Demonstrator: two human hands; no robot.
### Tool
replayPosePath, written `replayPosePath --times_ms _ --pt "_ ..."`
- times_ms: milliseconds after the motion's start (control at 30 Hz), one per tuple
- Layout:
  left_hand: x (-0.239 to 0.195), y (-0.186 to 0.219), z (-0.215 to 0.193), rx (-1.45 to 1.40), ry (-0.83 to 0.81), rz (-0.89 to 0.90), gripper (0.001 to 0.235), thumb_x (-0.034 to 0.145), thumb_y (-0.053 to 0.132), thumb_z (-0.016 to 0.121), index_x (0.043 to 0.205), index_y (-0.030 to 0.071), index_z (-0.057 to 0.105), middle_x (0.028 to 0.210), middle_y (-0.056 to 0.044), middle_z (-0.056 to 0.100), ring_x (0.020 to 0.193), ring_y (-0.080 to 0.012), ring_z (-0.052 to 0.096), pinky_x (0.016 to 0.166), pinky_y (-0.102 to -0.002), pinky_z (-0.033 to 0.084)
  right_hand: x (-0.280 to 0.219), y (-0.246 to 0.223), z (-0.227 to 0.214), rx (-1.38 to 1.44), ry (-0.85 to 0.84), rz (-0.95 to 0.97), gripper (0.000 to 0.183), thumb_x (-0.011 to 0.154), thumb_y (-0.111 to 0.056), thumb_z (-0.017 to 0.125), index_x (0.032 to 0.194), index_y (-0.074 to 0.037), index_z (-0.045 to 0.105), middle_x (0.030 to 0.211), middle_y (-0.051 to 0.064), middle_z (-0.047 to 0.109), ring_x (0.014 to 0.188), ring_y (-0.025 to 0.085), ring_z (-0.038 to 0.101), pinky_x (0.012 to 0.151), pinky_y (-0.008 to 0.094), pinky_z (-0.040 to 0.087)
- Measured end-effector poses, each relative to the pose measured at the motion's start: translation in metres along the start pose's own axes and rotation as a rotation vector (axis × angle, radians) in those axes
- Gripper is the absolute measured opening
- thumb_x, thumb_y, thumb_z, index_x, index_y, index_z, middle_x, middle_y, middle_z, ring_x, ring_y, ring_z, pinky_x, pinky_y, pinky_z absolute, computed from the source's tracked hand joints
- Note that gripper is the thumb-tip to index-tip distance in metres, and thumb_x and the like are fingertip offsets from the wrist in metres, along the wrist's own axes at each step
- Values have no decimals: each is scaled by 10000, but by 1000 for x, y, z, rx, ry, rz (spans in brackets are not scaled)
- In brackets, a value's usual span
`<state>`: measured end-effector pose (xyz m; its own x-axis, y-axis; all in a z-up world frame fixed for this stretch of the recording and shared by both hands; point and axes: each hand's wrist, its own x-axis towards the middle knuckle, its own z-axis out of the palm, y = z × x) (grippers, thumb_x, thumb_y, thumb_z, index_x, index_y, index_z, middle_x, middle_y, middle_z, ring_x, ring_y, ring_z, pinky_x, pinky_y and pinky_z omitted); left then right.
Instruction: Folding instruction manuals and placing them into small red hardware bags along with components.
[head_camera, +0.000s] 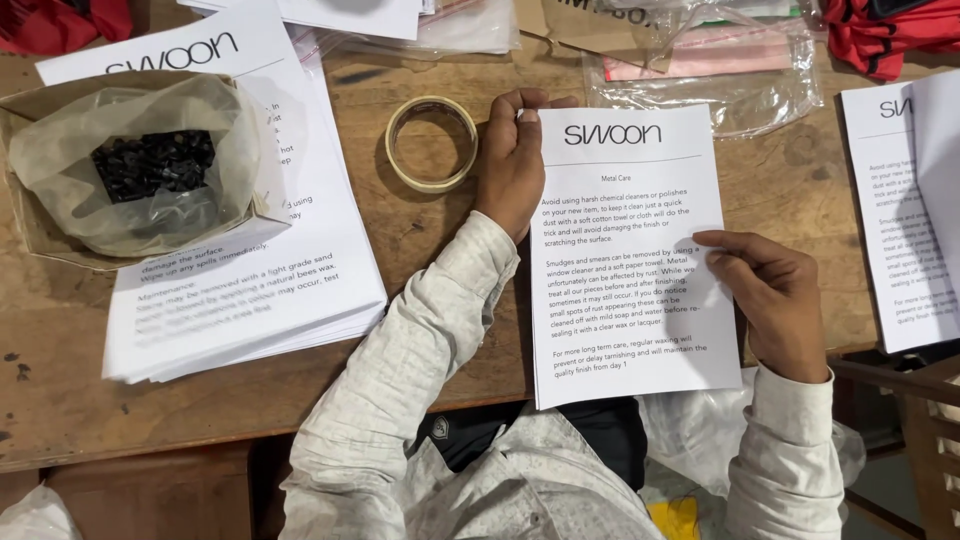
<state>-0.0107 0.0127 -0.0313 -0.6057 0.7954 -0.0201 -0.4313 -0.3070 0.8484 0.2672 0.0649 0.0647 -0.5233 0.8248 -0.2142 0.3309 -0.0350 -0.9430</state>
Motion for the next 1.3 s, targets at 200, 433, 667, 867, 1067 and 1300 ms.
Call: replayPosePath --times_ms 200,433,667,867,1067,1300 --pt "0 -1 1 22 -10 3 191 1131 134 328 1243 34 447 1270 -185 699 1143 -219 688 1000 -337 563 -4 9 0 -57 -9 14 244 1018 -11 609 1211 23 754 895 61 689 723 62 542 641 210 418" --pt "-14 4 13 629 98 283 187 1078 40 443 1248 67 514 1109 -140 732 1045 -289 749 899 -375 579 1 -4 55 -1208 93 -575 385 944 -159 725 1315 -121 631 1441 229 497 1342 410 420 1085 556 367" --pt "-15 7 22 646 248 313 254 1063 19 473 1308 75 504 1153 -177 716 1055 -348 728 878 -400 569 65 -15 115 -997 -71 -749 716 934 -143 689 1566 -20 376 1614 302 311 1469 520 285 1178 624 260" --pt "-15 7 24 586 227 323 385 1009 -53 456 1371 76 467 1268 -188 669 1179 -370 689 948 -403 562 84 -2 133 -964 -69 -765 760 899 -154 669 1565 13 343 1615 296 295 1495 501 245 1217 595 219" --pt "-33 12 23 848 72 462 638 806 -144 594 1398 78 509 1440 -223 532 1311 -452 563 1087 -472 496 89 1 124 -704 -54 -714 738 863 -14 649 1540 39 360 1523 290 401 1419 461 371 1178 541 331" --pt "-36 -1 22 985 -12 400 651 736 -86 704 1362 -25 533 1473 -267 501 1271 -444 569 1058 -454 516 148 -69 148 -390 -110 -729 474 875 184 543 1290 -22 646 1289 154 652 1151 317 697 964 367 592"
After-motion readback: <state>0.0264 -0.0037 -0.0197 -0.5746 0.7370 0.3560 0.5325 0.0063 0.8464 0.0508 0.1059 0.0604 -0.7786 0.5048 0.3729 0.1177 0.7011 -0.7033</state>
